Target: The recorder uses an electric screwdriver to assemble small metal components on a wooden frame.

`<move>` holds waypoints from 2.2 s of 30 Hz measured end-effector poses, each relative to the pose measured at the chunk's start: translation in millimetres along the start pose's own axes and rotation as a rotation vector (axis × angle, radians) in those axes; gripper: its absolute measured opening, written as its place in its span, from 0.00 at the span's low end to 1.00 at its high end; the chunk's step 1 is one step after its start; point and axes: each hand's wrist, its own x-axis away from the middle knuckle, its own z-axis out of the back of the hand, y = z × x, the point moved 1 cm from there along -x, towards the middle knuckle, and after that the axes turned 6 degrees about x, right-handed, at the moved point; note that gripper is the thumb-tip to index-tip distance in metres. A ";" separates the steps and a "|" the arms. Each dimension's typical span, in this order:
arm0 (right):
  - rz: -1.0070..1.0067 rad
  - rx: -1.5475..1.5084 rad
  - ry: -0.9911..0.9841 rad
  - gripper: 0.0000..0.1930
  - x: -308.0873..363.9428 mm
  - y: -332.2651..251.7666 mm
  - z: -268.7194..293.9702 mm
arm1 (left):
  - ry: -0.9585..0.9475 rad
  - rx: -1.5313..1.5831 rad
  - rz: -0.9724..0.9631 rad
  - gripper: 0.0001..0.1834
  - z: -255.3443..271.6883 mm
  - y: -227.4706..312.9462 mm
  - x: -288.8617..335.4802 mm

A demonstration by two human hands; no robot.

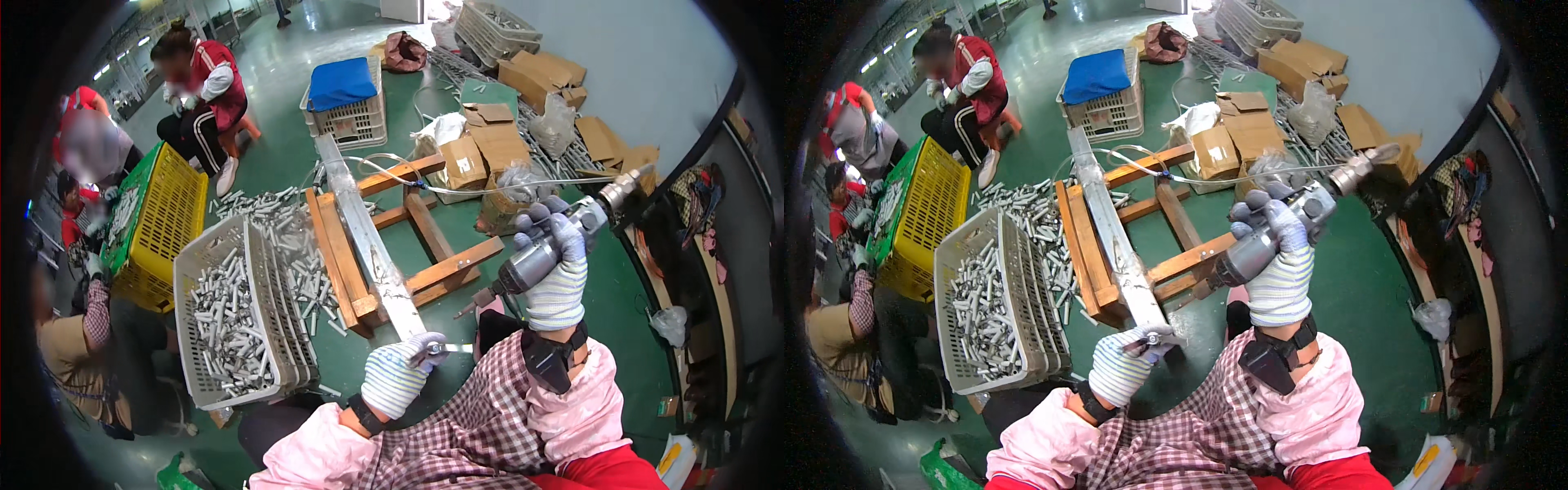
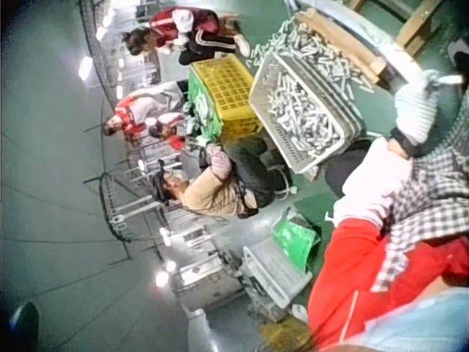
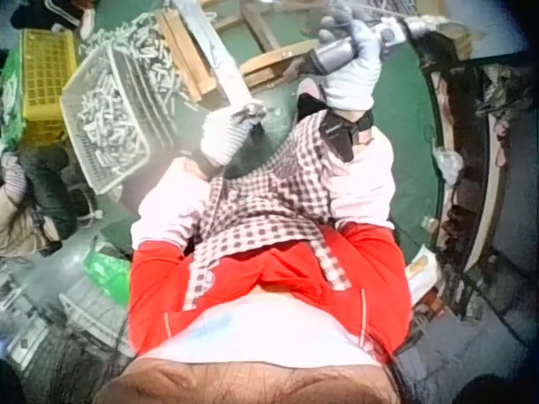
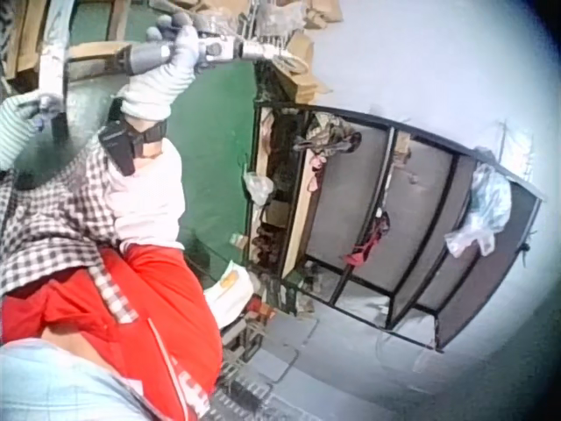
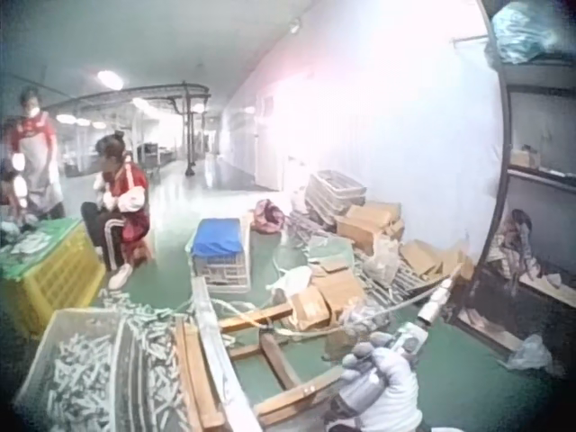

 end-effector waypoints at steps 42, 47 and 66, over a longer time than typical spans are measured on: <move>0.162 0.128 -0.494 0.25 74.6 -11.3 -50.8 | 0.124 -0.193 -0.221 0.13 -9.4 -18.1 3.3; 0.183 0.261 -0.558 0.22 80.8 -13.6 -58.8 | 0.097 -0.193 -0.217 0.12 -12.4 -22.8 3.5; 0.186 0.448 -0.725 0.18 83.6 -6.3 -73.4 | 0.049 -0.199 -0.176 0.09 0.7 -8.3 5.2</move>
